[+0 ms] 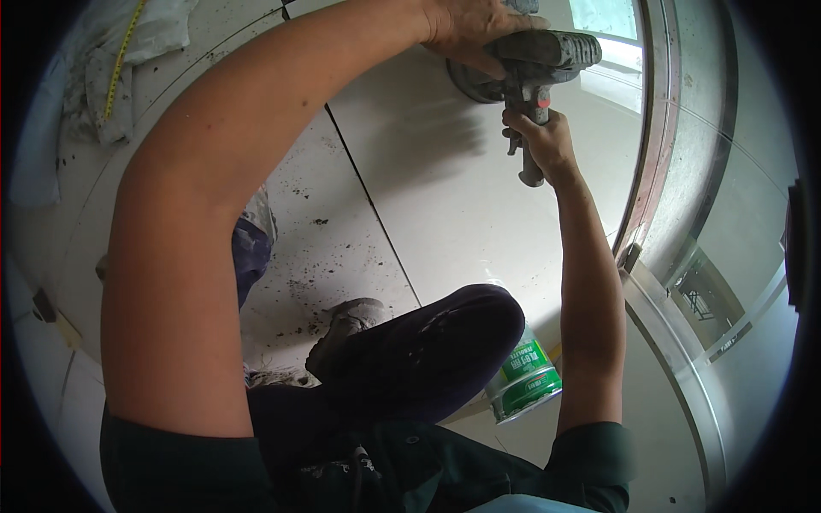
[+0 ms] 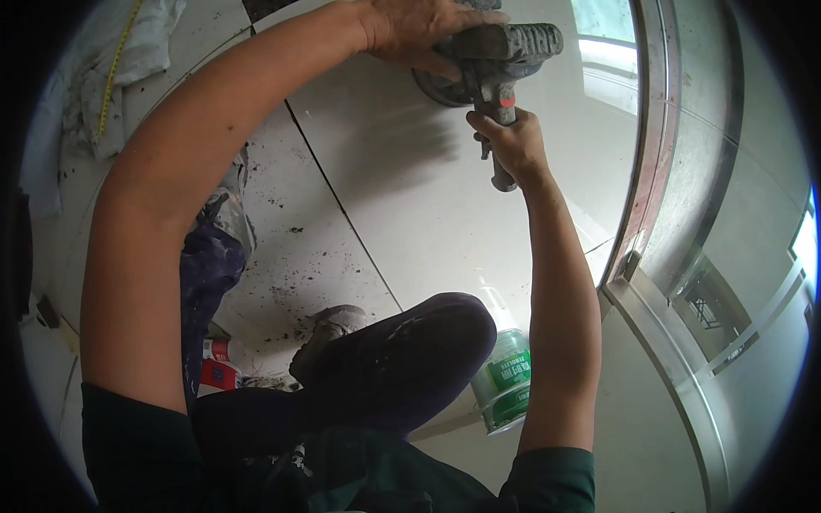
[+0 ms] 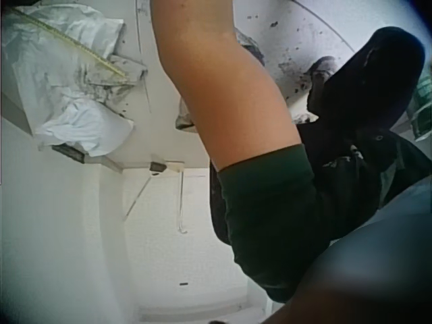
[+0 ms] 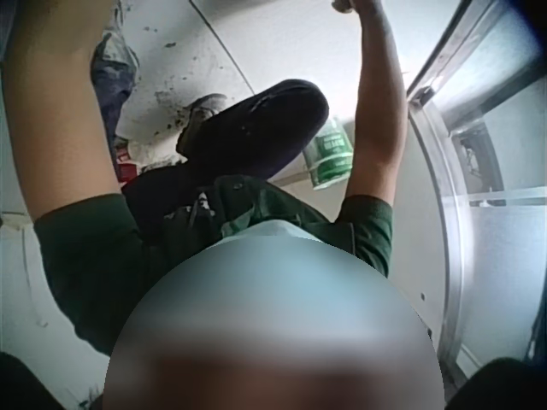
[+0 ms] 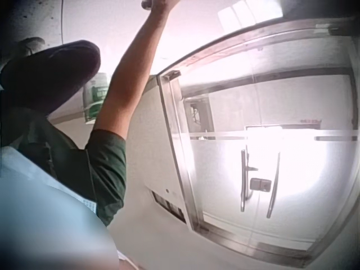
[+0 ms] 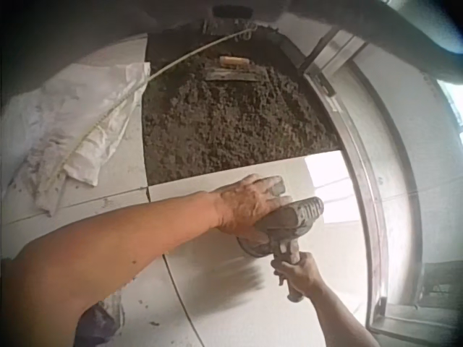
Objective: Laying down and leveling a large floor tile using a vibrating suction tool and hands.
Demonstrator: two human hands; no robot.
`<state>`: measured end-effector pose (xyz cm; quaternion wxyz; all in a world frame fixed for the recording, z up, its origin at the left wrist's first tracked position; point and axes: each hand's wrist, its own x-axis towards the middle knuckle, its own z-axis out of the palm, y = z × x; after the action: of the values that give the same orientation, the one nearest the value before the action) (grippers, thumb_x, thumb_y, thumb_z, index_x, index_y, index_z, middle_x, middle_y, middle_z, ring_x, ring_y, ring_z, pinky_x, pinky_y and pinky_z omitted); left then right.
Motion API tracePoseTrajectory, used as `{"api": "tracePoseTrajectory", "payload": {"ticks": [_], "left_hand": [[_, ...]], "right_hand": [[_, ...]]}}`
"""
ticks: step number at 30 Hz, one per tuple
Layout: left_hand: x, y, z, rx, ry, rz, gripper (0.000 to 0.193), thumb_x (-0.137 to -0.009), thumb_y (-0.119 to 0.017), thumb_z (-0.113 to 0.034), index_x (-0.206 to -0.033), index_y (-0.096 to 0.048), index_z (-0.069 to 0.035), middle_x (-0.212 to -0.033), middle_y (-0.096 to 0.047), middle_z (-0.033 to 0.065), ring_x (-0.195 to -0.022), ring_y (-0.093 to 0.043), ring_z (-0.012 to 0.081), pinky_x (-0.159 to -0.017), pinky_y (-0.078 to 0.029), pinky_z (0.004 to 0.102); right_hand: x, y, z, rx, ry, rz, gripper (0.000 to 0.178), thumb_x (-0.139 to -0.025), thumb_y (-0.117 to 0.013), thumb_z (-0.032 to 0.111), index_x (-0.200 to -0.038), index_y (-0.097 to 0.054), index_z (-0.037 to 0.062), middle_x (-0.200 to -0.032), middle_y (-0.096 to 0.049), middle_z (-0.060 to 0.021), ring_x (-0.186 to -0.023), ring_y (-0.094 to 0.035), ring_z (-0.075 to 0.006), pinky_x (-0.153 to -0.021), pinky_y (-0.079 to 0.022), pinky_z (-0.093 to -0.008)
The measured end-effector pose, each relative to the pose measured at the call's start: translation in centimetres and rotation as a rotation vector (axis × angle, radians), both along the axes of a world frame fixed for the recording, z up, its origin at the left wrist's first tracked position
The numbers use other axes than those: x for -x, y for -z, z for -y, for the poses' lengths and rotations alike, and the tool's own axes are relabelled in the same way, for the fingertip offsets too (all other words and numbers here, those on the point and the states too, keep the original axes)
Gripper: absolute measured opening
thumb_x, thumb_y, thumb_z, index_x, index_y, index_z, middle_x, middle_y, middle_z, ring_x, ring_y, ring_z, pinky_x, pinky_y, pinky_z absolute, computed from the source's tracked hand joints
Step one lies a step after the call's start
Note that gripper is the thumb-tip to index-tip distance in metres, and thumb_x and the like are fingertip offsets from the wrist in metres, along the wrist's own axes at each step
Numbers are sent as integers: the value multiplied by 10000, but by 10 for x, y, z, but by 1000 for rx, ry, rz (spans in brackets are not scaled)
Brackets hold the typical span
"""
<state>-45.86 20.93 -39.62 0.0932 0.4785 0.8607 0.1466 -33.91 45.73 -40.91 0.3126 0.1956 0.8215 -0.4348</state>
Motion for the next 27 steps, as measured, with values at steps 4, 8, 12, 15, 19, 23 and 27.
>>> {"api": "tracePoseTrajectory", "payload": {"ticks": [4,8,12,15,19,23,27], "left_hand": [[-1,13,-7,-99,-25,48,888,-860,-690,-572,-1529,-398,-65,-1545,-451,173,-1486,-327,373,-1193,-280,558],[-5,24,-11,-154,-80,-7,871,-856,-688,-577,-1508,-431,-59,-1529,-478,163,-1485,-334,370,-1183,-289,573],[-6,22,-12,-144,-98,27,890,-835,-702,-584,-1501,-436,-57,-1529,-475,170,-1483,-337,372,-1184,-287,572],[-6,19,-12,-108,-99,41,900,-818,-715,-578,-1494,-440,-50,-1527,-478,175,-1480,-343,377,-1186,-283,571],[-20,-1,-15,-7,-123,-30,854,-831,-701,-540,-1472,-458,-31,-1491,-513,188,-1459,-373,386,-1165,-316,565],[17,49,6,-638,-146,224,634,-892,-619,-399,-1370,-560,13,-1383,-600,224,-1323,-549,368,-1088,-448,460],[19,-48,-66,-171,-807,554,477,-912,-552,-302,-1253,-663,14,-1274,-667,225,-1206,-641,353,-1026,-505,412]], "right_hand": [[-1,4,-4,-37,-9,-6,338,-834,-767,285,-918,-693,-34,-761,-678,-89,-681,-640,-160,-633,-519,-323],[-2,4,-3,-42,-14,-12,344,-836,-761,292,-916,-695,-37,-764,-680,-87,-689,-642,-158,-645,-519,-320],[-2,2,-2,-38,-16,-17,348,-838,-756,302,-926,-703,-30,-771,-685,-82,-695,-643,-156,-659,-519,-322],[-1,3,-3,-33,-16,-17,349,-837,-758,308,-936,-708,-23,-773,-686,-79,-697,-642,-157,-663,-518,-322],[-2,2,-10,-57,-22,-29,368,-838,-766,326,-934,-711,-25,-770,-683,-84,-703,-645,-164,-667,-519,-321],[5,2,7,-54,-76,49,391,-888,-763,301,-1041,-679,-49,-919,-704,-108,-827,-702,-201,-710,-536,-339],[-3,1,-17,30,15,169,406,-903,-749,318,-1051,-666,-51,-942,-703,-130,-880,-693,-212,-743,-527,-347]]}}
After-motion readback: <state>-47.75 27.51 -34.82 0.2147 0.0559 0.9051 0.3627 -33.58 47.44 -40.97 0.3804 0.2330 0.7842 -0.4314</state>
